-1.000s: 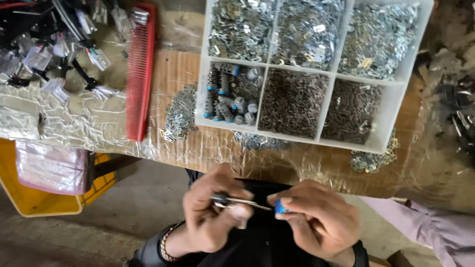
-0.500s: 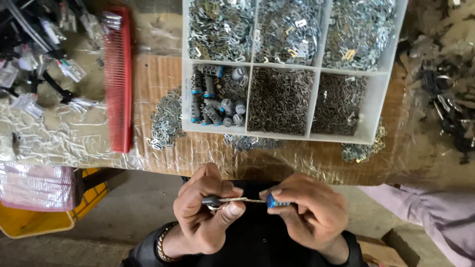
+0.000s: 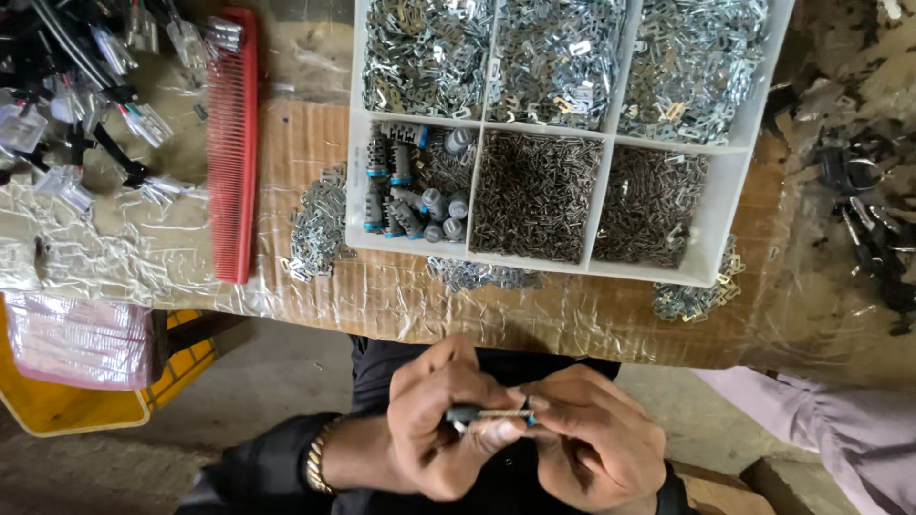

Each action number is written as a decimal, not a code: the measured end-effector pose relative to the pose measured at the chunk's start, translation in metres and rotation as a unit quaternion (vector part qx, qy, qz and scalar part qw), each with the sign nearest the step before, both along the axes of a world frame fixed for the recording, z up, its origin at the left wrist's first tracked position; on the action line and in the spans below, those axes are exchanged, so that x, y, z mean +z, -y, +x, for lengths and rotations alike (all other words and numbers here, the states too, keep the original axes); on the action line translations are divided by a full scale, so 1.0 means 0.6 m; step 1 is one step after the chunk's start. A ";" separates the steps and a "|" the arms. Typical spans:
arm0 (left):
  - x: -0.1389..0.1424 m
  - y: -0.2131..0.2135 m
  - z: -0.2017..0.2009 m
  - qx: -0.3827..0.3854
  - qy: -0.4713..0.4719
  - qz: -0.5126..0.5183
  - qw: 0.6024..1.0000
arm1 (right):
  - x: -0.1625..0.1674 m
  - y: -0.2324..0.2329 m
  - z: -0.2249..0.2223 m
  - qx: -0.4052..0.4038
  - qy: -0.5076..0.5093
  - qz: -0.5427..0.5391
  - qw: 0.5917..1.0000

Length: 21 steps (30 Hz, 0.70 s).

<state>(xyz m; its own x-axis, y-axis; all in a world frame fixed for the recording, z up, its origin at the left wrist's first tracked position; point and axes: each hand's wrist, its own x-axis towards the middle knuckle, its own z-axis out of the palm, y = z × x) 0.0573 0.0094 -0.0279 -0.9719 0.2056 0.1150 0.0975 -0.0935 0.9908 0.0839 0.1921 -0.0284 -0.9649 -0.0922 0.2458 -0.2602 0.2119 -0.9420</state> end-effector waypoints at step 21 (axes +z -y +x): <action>0.059 0.123 -0.037 -0.235 -0.235 -0.224 0.916 | -0.065 -0.022 0.064 0.101 0.387 -0.343 0.850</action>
<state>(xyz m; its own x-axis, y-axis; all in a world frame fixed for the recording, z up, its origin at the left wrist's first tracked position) 0.0350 -0.0646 0.0076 -0.6289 0.7177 0.2991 0.5758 0.1714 0.7995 0.1223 0.2052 -0.0676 -0.8433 -0.3666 -0.3930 0.5284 -0.4321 -0.7308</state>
